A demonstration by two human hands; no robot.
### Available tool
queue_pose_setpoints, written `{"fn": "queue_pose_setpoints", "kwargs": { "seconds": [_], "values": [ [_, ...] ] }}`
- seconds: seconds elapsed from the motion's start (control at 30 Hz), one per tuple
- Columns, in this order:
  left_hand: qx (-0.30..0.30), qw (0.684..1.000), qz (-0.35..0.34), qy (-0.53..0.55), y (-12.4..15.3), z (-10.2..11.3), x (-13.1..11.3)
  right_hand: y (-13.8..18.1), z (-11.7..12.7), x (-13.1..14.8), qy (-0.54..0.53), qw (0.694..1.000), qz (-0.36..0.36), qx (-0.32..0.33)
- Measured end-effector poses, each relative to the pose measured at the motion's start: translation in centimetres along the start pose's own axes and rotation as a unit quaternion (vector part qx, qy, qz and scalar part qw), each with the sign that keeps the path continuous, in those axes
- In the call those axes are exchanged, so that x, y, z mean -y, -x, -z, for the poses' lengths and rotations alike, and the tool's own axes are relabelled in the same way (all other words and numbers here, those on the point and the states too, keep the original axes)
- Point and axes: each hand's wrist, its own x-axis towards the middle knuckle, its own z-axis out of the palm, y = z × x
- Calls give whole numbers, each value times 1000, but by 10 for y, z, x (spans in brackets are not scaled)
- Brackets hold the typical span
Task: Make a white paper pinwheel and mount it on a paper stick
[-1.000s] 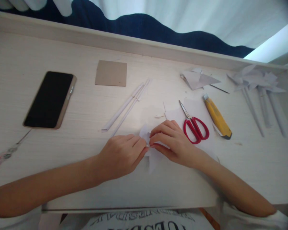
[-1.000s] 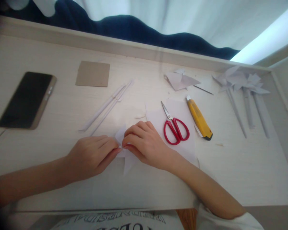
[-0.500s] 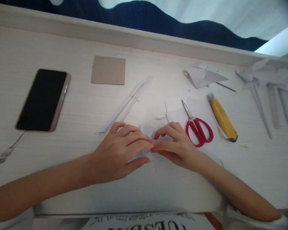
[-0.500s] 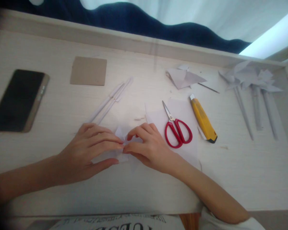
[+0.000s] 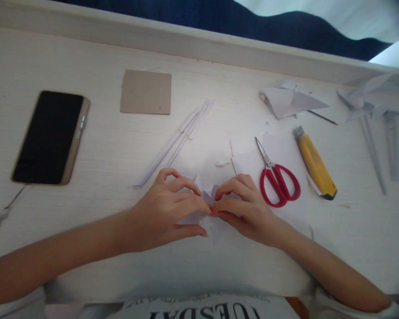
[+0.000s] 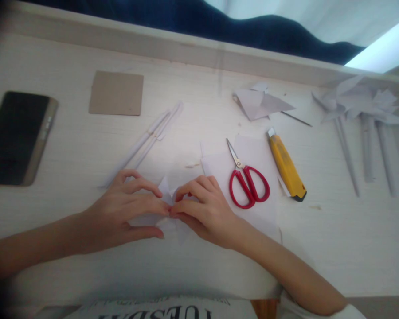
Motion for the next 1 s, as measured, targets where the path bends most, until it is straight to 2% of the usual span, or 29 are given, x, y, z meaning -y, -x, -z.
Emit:
{"fn": "queue_pose_setpoints", "kwargs": {
  "seconds": [0.3,0.67,0.87,1.0],
  "values": [
    [-42,998,-28,26,0,-6,4,0,-1,4,-20,999,-37,-16],
    [-17,999,-31,32,-1,-6,4,1,0,4,-20,999,-29,-15],
    [-13,998,-48,32,0,-7,5,-5,14,1,33,998,-10,-59],
    [-24,997,-63,31,1,-9,6,-17,19,1,57,998,-6,-25]
  ]
}}
